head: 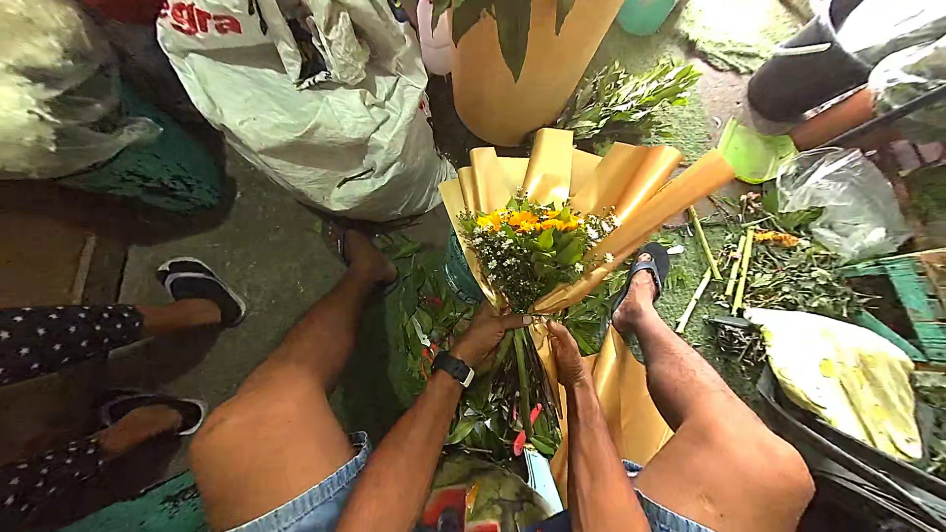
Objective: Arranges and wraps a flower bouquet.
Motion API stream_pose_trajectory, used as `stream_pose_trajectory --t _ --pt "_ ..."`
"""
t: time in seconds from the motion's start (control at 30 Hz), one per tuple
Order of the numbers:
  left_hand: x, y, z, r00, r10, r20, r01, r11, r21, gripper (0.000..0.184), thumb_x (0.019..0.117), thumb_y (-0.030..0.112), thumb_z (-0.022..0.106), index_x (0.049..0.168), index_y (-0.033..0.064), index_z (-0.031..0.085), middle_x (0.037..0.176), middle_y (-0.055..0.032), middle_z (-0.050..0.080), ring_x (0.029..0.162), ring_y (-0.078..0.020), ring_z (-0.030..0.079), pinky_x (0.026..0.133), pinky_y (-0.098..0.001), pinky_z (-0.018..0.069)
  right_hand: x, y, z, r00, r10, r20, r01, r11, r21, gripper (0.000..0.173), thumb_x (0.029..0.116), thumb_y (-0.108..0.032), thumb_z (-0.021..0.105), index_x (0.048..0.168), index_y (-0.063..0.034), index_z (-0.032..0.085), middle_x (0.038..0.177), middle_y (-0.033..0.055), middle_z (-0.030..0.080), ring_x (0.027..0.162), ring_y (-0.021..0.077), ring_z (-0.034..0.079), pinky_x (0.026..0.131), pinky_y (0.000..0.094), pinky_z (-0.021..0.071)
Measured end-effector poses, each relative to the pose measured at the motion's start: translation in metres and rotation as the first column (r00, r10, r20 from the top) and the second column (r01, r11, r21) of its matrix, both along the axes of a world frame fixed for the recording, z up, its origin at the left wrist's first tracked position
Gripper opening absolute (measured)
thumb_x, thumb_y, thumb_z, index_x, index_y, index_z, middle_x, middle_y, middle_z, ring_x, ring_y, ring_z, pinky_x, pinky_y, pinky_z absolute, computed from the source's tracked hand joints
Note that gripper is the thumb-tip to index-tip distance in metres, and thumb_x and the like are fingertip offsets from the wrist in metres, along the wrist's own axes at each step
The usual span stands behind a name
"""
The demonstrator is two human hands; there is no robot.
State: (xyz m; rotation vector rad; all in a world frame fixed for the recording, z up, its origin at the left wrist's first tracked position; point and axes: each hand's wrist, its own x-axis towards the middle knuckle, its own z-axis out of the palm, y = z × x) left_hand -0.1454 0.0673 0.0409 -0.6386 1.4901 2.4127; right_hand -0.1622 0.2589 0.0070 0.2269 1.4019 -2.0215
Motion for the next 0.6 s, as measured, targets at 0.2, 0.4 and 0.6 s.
stream_pose_trajectory --t 0.2,0.4,0.6 --pt "-0.001 -0.001 0.004 0.999 -0.023 0.044 0.022 1.0 0.021 0.061 0.0804 0.004 0.083 0.133 -0.0028 0.052 0.116 -0.0136 0.07 0.105 -0.0192 0.069 0.094 -0.0363 0.0585 -0.006 0.0 0.003 0.982 0.175 -0.075 -0.168 0.981 0.094 0.085 0.0699 -0.056 0.085 0.131 -0.0023 0.06 0.111 0.0055 0.073 0.099 0.0114 0.07 0.09 0.0336 0.0593" --pt "0.004 -0.029 -0.022 0.99 -0.111 -0.089 0.138 0.901 0.411 0.036 0.0788 0.023 0.082 0.107 0.0082 0.066 0.091 -0.0033 0.074 0.083 -0.0122 0.07 0.08 -0.0322 0.0595 0.005 -0.002 0.003 0.996 0.066 -0.053 -0.063 0.997 0.051 0.076 0.0719 -0.054 0.083 0.126 -0.0053 0.062 0.109 0.0037 0.073 0.099 0.01 0.07 0.09 0.0327 0.0596" --pt "-0.004 -0.011 -0.015 0.997 -0.066 0.038 0.045 0.911 0.411 0.032 0.0784 0.011 0.081 0.106 0.0034 0.066 0.089 -0.0069 0.073 0.082 -0.0144 0.071 0.08 -0.0335 0.0599 0.004 -0.004 0.0 0.997 0.062 -0.044 -0.06 0.997 0.04 0.077 0.0721 -0.053 0.083 0.127 -0.0045 0.061 0.109 0.0054 0.074 0.099 0.0117 0.071 0.09 0.0339 0.0598"
